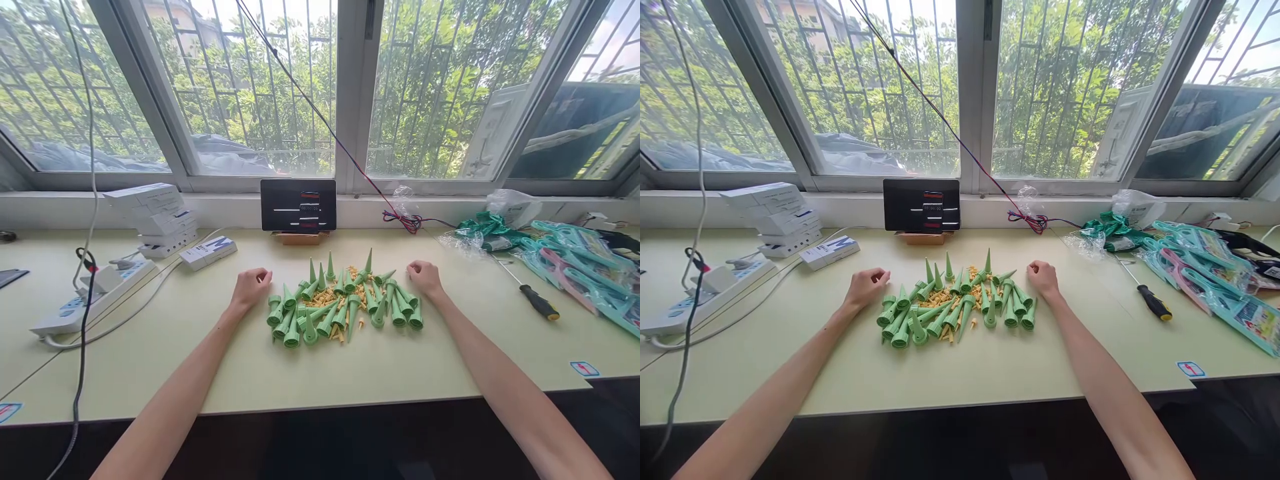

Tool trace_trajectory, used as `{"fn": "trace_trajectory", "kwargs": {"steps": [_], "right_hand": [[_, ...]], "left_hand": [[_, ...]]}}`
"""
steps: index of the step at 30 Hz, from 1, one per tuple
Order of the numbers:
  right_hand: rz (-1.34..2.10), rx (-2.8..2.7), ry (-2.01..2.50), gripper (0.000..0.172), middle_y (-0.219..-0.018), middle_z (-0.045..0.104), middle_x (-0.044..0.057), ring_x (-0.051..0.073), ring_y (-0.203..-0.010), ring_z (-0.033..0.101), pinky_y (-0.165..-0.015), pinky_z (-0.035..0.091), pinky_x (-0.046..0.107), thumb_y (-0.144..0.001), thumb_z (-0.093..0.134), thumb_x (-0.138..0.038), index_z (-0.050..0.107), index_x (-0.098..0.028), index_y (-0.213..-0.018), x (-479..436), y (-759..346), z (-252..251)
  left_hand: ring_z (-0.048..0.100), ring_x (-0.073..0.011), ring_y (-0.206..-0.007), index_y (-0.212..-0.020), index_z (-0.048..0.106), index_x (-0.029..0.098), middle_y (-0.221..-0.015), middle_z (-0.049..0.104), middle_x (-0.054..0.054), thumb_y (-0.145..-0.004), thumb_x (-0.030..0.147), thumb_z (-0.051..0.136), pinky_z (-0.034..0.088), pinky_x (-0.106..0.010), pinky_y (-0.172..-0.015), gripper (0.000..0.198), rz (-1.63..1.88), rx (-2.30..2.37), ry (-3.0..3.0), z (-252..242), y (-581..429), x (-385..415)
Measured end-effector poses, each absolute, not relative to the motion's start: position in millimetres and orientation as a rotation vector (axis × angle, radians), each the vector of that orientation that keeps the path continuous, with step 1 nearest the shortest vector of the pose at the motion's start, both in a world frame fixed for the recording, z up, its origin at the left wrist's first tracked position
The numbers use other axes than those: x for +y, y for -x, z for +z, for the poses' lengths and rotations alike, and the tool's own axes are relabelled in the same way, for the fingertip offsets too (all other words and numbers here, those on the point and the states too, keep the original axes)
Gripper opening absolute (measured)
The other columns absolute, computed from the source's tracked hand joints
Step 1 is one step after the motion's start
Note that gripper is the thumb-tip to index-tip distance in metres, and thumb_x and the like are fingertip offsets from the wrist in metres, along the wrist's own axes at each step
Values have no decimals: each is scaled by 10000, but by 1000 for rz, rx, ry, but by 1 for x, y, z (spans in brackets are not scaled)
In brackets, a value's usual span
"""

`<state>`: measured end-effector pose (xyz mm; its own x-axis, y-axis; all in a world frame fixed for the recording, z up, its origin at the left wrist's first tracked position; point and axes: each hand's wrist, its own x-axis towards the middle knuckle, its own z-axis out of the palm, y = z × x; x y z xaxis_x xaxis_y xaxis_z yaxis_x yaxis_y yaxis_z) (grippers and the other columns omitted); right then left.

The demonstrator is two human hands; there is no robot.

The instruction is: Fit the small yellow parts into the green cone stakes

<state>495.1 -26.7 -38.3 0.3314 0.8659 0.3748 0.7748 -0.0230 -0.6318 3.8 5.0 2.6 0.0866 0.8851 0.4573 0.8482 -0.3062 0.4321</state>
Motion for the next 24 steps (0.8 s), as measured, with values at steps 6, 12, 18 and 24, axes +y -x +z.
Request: {"fn": "trace_trajectory", "kwargs": {"steps": [6, 12, 18, 24], "right_hand": [[156, -1459, 1807, 276, -665, 694, 65, 198, -667, 613, -709, 443, 298, -729, 478, -365, 685, -183, -708, -28, -494, -37], [161, -1464, 1804, 254, -655, 689, 58, 196, -658, 607, -708, 442, 298, -728, 485, -346, 678, -184, -699, -28, -494, -37], [159, -1468, 1811, 261, -648, 685, 55, 192, -664, 609, -715, 438, 294, -738, 481, -341, 686, -181, -710, -28, -493, -36], [143, -1451, 1839, 256, -696, 691, 64, 192, -690, 609, -687, 424, 284, -729, 502, -340, 695, -172, -731, -29, -491, -34]], "left_hand": [[545, -162, -599, -637, 638, 185, -627, 658, -27, -805, 433, 470, 394, -268, -639, 344, 1025, 1816, -2277, 0, -3, 6], [549, -164, -599, -632, 641, 186, -632, 666, -31, -810, 432, 466, 398, -269, -637, 350, 1025, 1811, -2285, 0, -2, 5], [561, -168, -607, -630, 640, 191, -641, 673, -33, -809, 431, 464, 404, -270, -654, 348, 1021, 1804, -2289, 2, -3, 4], [562, -168, -604, -645, 648, 187, -643, 674, -32, -805, 420, 475, 404, -272, -652, 331, 1016, 1810, -2254, 3, -5, 2]]}}
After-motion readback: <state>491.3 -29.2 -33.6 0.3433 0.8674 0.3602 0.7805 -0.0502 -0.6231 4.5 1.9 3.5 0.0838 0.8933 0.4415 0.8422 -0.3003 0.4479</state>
